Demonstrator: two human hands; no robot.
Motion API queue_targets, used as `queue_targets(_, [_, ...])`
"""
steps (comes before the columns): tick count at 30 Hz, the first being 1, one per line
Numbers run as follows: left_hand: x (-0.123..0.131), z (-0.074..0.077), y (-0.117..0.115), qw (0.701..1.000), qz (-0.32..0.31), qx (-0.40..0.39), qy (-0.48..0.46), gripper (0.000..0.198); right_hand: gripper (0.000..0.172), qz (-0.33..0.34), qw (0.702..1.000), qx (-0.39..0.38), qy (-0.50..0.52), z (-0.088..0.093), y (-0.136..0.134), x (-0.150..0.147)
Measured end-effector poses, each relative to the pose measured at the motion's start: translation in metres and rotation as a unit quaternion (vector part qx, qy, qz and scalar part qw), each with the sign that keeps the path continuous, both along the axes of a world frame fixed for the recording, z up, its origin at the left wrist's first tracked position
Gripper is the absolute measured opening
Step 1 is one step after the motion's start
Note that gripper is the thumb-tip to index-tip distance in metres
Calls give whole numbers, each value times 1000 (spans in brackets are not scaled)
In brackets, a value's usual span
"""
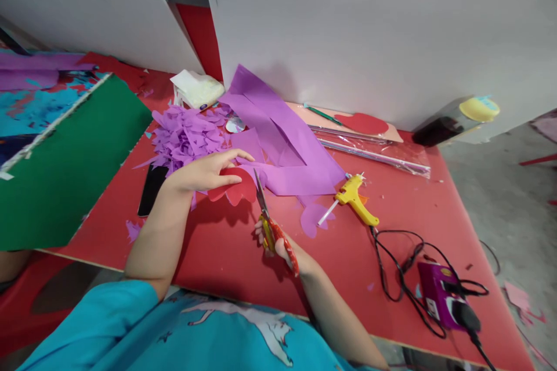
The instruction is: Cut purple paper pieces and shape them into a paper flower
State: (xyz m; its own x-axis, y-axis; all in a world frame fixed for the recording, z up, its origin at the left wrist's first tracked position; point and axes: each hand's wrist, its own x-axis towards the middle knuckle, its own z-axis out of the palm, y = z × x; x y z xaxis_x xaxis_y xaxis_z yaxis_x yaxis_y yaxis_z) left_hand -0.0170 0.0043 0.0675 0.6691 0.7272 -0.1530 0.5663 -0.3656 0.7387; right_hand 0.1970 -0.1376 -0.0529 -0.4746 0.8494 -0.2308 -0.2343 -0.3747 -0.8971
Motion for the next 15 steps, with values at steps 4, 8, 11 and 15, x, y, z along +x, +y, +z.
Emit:
queue_targets(4, [-3, 3, -1, 1000, 1, -7, -10, 42, 70, 0, 999, -16, 45, 3, 2, 0])
queue_targets(8, [-9, 5, -2, 999, 7, -7, -32, 44, 68, 24, 996, 10, 84, 5, 5, -2])
queue_targets(11, [-13, 4, -2, 999, 5, -12, -38, 48, 71, 51, 994, 21, 95, 0, 4, 0])
queue_targets(15, [-12, 0, -2, 999, -22, -28, -35, 54, 73, 55, 994, 20, 94, -6, 1, 2])
